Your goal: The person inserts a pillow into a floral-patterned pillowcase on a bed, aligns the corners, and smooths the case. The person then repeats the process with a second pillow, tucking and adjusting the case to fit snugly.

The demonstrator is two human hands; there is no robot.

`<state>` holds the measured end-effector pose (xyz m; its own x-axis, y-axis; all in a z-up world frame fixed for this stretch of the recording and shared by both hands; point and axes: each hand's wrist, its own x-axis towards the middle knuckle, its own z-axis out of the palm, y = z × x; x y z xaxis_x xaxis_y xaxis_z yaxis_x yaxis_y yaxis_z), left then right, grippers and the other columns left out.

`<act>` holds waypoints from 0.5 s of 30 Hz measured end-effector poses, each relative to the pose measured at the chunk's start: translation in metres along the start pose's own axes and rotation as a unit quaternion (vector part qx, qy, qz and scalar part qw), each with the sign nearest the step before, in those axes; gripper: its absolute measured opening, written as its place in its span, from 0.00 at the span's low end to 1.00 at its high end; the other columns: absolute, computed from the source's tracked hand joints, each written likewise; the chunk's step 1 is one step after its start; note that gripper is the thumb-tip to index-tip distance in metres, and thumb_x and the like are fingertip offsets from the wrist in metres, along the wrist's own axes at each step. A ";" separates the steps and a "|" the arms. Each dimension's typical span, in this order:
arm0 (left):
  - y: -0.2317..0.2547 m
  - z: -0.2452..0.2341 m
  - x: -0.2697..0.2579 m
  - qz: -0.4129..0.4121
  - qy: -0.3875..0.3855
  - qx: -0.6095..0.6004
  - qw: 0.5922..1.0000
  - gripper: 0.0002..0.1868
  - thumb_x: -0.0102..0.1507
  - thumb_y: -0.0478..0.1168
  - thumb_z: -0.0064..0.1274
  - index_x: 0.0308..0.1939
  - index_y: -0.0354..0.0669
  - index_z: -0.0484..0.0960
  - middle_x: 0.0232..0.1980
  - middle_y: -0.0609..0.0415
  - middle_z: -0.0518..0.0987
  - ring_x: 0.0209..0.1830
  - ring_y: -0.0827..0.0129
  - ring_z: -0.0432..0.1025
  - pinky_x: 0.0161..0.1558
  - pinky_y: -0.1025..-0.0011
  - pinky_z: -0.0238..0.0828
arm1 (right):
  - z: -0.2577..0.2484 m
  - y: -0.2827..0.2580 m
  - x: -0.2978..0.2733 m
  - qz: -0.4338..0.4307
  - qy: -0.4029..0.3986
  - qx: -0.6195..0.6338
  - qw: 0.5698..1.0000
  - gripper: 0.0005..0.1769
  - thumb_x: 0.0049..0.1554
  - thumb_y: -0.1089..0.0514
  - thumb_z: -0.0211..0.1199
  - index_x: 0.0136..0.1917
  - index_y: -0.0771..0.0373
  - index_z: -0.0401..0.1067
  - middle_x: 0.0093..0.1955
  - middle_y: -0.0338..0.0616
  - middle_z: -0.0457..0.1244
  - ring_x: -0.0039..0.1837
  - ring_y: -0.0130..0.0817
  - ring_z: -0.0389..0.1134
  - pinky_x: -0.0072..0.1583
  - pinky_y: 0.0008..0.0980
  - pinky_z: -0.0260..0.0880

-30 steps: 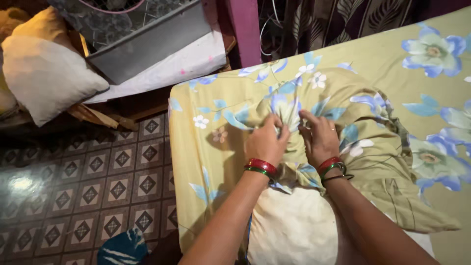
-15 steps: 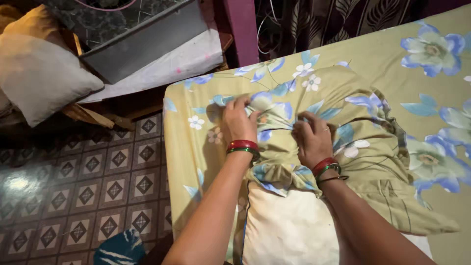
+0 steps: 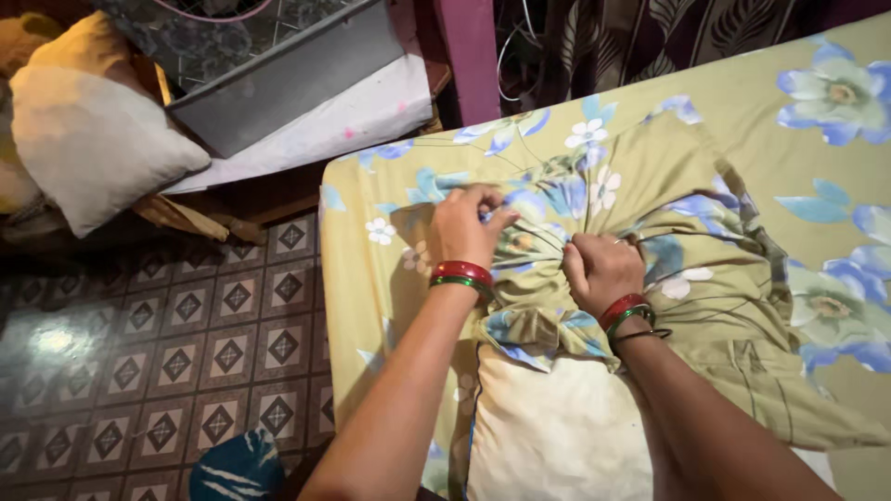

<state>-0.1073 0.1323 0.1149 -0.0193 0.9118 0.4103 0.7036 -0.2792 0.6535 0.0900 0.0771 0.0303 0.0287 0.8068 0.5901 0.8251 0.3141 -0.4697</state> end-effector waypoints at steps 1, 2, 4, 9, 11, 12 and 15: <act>0.001 -0.001 -0.002 0.012 0.016 -0.018 1.000 0.14 0.46 0.42 0.73 0.33 0.47 0.86 0.35 0.51 0.81 0.36 0.58 0.75 0.39 0.63 0.71 | 0.000 -0.002 0.000 -0.006 0.000 0.004 1.000 0.11 0.59 0.52 0.58 0.37 0.57 0.71 0.34 0.47 0.63 0.41 0.51 0.65 0.47 0.49 0.61; 0.002 0.000 -0.005 0.010 0.005 -0.011 1.000 0.13 0.48 0.42 0.72 0.33 0.47 0.86 0.34 0.51 0.81 0.36 0.58 0.76 0.39 0.62 0.72 | -0.002 -0.001 0.001 -0.012 0.001 0.001 1.000 0.11 0.59 0.53 0.58 0.37 0.57 0.71 0.34 0.47 0.63 0.42 0.51 0.65 0.47 0.49 0.61; 0.003 -0.001 -0.009 0.007 -0.019 0.004 1.000 0.10 0.51 0.40 0.70 0.33 0.46 0.86 0.32 0.52 0.82 0.35 0.58 0.76 0.40 0.61 0.72 | -0.003 -0.001 0.003 -0.025 0.001 -0.005 1.000 0.11 0.59 0.53 0.58 0.37 0.58 0.70 0.35 0.46 0.63 0.42 0.50 0.65 0.47 0.49 0.62; 0.004 -0.003 -0.014 -0.055 -0.093 -0.061 0.992 0.07 0.52 0.42 0.69 0.30 0.48 0.86 0.29 0.56 0.84 0.29 0.67 0.81 0.35 0.68 0.77 | 0.001 0.003 0.002 -0.026 0.022 -0.010 0.999 0.10 0.60 0.54 0.58 0.39 0.58 0.69 0.37 0.47 0.63 0.45 0.51 0.65 0.47 0.49 0.62; 0.008 -0.004 -0.015 -0.057 -0.134 -0.075 0.987 0.08 0.51 0.42 0.69 0.29 0.49 0.86 0.29 0.56 0.85 0.29 0.69 0.82 0.34 0.70 0.78 | 0.004 0.007 0.001 -0.030 0.024 -0.016 0.999 0.09 0.60 0.54 0.57 0.40 0.59 0.69 0.38 0.48 0.63 0.46 0.52 0.65 0.48 0.50 0.62; 0.012 -0.005 -0.015 -0.066 -0.163 -0.062 0.982 0.08 0.50 0.43 0.70 0.29 0.50 0.87 0.29 0.56 0.86 0.29 0.70 0.82 0.35 0.71 0.77 | 0.004 0.010 0.001 -0.030 0.020 -0.016 0.999 0.09 0.60 0.55 0.57 0.40 0.59 0.68 0.38 0.48 0.63 0.46 0.53 0.65 0.48 0.50 0.62; 0.022 -0.012 -0.014 0.001 -0.260 -0.086 0.962 0.09 0.50 0.46 0.70 0.29 0.50 0.87 0.30 0.56 0.86 0.29 0.68 0.82 0.35 0.69 0.77 | 0.006 0.016 0.001 -0.030 0.037 -0.008 0.999 0.07 0.59 0.56 0.56 0.43 0.61 0.69 0.40 0.50 0.63 0.45 0.54 0.65 0.47 0.51 0.62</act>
<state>-0.1001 0.1095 0.1309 0.3719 0.9258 0.0673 0.5743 -0.2864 0.7669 0.1000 0.0863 0.0190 0.0199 0.7469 0.6646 0.8357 0.3525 -0.4212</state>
